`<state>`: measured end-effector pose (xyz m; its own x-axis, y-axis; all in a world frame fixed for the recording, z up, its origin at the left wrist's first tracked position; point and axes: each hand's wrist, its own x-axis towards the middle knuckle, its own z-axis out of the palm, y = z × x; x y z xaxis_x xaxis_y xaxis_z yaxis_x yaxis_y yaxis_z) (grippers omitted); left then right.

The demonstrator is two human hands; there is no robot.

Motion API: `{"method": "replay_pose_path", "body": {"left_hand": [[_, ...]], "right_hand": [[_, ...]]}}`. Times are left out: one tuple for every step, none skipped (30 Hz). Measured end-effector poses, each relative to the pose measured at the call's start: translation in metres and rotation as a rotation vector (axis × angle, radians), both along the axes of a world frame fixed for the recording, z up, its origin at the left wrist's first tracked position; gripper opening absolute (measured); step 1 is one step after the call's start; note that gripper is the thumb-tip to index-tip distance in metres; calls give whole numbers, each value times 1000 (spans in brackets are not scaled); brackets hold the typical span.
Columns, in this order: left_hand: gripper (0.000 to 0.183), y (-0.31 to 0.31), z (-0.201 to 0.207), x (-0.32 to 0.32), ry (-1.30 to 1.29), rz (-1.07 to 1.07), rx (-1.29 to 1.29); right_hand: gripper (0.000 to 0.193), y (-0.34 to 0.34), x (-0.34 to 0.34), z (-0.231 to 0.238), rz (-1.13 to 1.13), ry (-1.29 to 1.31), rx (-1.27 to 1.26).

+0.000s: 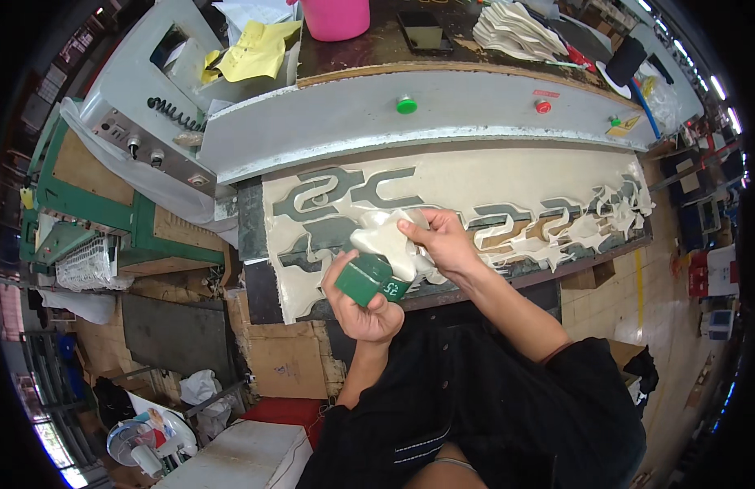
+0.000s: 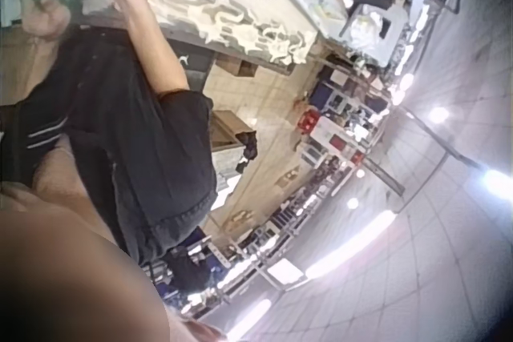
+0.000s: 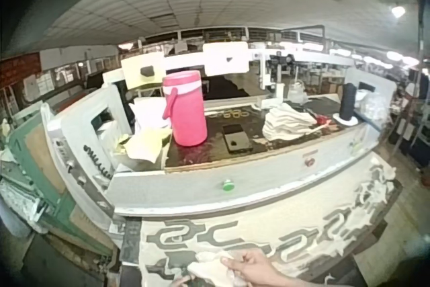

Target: Using a handheld cutting die to manually cut out shoe components from a sheet of material.

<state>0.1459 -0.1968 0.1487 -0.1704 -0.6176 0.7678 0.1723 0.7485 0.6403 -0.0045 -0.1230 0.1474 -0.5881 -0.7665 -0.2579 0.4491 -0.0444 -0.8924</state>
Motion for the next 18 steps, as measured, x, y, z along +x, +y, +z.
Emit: {"method": "replay_pose_path", "body": {"left_hand": [[51,-1,-1,-2,19,9,9],[51,-3,0,-2,38,24,16],[51,-2,3,-6,130,7,55],[51,-1,2,-6,132,9,58],[51,1,0,-4,93,4,60],[50,2,-1,-4,54,-1,62],[50,3,0,-5,51,-1,63],[50,3,2,-6,43,12,67],[50,4,3,-7,36,25,70],[50,1,2,-8,34,23,68],[51,-2,1,-9,33,24,57],[51,-5,0,-9,33,27,46],[51,-8,0,-7,32,29,44],[54,-6,1,-5,84,50,86],[56,-5,3,-1,137,71,130],[56,-8,23,10,128,13,102],[55,-11,39,38,6,166,-25],[60,-24,40,53,104,301,-162]], "right_hand": [[22,-4,-7,-9,-65,46,22],[22,-5,-15,-15,-68,47,23],[21,-3,-23,-21,-93,31,54],[19,-2,-29,-24,-114,16,88],[21,-1,-31,-29,-127,43,111],[21,-1,-36,-33,-123,45,112],[21,0,-38,-39,-116,32,137],[21,0,-39,-45,-108,18,160],[21,-2,-40,-52,-108,15,159],[20,-6,-40,-59,-122,-30,134],[20,-9,-42,-66,-137,-74,107],[20,-12,-45,-72,-138,-75,104],[20,-17,-49,-80,-148,-55,144],[20,-17,-56,-89,-171,-33,187],[21,-13,-70,-101,-259,79,290],[22,3,-93,-120,-353,190,397],[23,25,-126,-136,-428,215,479],[24,60,-157,-145,-518,244,572]]}}
